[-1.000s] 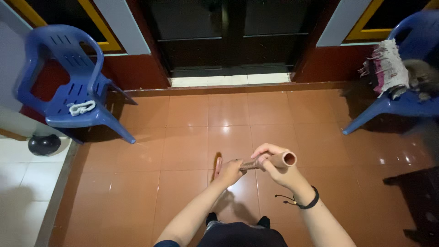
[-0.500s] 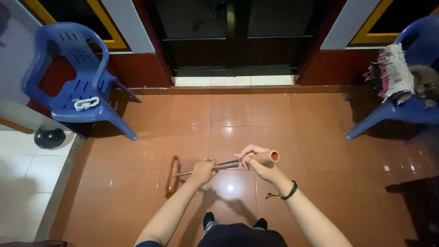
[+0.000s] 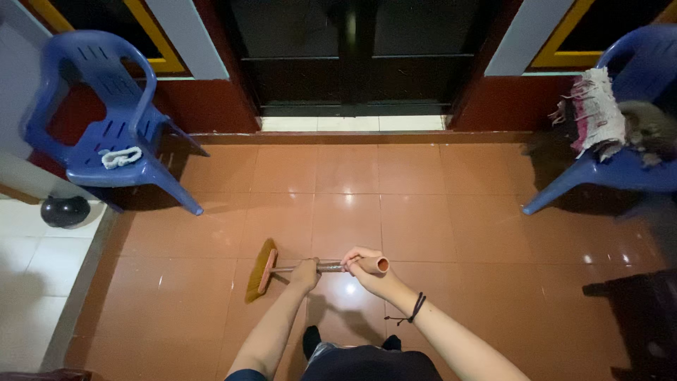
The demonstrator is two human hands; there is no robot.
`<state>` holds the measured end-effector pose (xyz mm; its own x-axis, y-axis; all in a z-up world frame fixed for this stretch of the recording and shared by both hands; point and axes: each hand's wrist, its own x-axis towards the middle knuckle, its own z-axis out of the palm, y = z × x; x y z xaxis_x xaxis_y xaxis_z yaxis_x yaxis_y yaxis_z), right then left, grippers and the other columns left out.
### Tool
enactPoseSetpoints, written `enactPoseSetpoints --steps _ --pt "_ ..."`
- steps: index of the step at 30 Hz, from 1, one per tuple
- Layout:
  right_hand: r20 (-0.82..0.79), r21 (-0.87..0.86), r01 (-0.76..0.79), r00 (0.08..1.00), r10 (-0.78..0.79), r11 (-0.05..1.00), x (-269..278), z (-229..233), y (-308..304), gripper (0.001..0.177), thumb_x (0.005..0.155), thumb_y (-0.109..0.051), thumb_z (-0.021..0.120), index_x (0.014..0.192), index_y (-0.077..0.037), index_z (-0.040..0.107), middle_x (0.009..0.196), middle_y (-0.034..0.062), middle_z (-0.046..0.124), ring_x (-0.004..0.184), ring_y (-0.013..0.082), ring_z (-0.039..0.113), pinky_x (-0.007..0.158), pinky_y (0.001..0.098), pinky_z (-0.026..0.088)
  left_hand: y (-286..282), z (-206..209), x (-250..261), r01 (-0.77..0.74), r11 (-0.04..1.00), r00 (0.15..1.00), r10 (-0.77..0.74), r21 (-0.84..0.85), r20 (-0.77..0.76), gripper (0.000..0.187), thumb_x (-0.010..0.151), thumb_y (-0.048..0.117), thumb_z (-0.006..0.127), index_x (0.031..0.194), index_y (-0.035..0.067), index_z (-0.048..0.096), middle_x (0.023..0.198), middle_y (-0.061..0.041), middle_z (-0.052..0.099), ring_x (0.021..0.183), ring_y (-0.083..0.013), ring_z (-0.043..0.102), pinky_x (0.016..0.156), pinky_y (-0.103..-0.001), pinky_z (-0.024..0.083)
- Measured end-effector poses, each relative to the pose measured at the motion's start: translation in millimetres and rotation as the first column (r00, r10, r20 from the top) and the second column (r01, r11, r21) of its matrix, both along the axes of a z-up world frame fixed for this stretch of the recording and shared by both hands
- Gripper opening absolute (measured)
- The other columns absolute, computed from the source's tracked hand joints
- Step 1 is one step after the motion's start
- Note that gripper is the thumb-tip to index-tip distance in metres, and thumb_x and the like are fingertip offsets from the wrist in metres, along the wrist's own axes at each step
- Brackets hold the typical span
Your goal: The person inserts a metal rod into a plastic handle and then attaches a broom head to the rod, securing the components together to assemble a broom.
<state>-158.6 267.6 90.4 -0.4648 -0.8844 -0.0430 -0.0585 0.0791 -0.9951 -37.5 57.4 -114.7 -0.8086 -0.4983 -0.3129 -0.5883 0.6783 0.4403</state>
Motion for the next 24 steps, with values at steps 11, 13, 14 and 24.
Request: enactPoseSetpoints --steps 11,13,14,24 --pt "0.028 -0.163 0.091 0.996 -0.088 0.982 -31.2 12.5 60.9 0.016 0.097 -0.003 0.057 0.085 -0.002 0.067 0.07 0.0022 0.064 0.066 0.0074 0.057 0.06 0.0237 0.048 67.5 -8.7 -50.4 0.146 0.975 0.979 -0.118 0.167 -0.167 0.013 0.081 0.015 0.071 0.091 0.007 0.071 0.093 -0.021 0.072 0.094 -0.0402 0.069 0.082 -0.05 0.053" --pt "0.002 -0.175 0.097 0.995 -0.098 0.98 -39.9 20.5 72.5 0.017 0.096 -0.003 0.056 0.083 -0.002 0.066 0.071 0.002 0.064 0.066 0.0074 0.058 0.06 0.0238 0.048 83.9 -9.4 -61.8 0.181 0.965 0.964 -0.137 0.187 -0.226 0.012 0.081 0.015 0.071 0.09 0.007 0.071 0.091 -0.021 0.072 0.092 -0.0403 0.07 0.081 -0.049 0.053" --pt "-0.008 -0.175 0.105 0.994 -0.108 0.979 -44.9 24.5 77.4 0.017 0.096 -0.003 0.056 0.082 -0.003 0.065 0.071 0.002 0.064 0.065 0.0074 0.058 0.059 0.0239 0.048 90.6 -9.3 -67.8 0.2 0.96 0.955 -0.147 0.195 -0.257 0.012 0.082 0.016 0.071 0.089 0.006 0.07 0.09 -0.021 0.072 0.092 -0.0407 0.069 0.08 -0.05 0.053" --pt "-0.061 -0.133 0.143 0.986 -0.152 0.981 -89.7 75.3 120.8 0.017 0.096 -0.003 0.058 0.08 -0.003 0.063 0.069 0.0024 0.06 0.061 0.0077 0.052 0.054 0.0241 0.042 164.3 23.2 -136.7 0.314 0.917 0.887 -0.191 0.247 -0.42 0.015 0.082 0.017 0.074 0.088 0.004 0.068 0.085 -0.02 0.07 0.085 -0.0391 0.069 0.077 -0.048 0.052"
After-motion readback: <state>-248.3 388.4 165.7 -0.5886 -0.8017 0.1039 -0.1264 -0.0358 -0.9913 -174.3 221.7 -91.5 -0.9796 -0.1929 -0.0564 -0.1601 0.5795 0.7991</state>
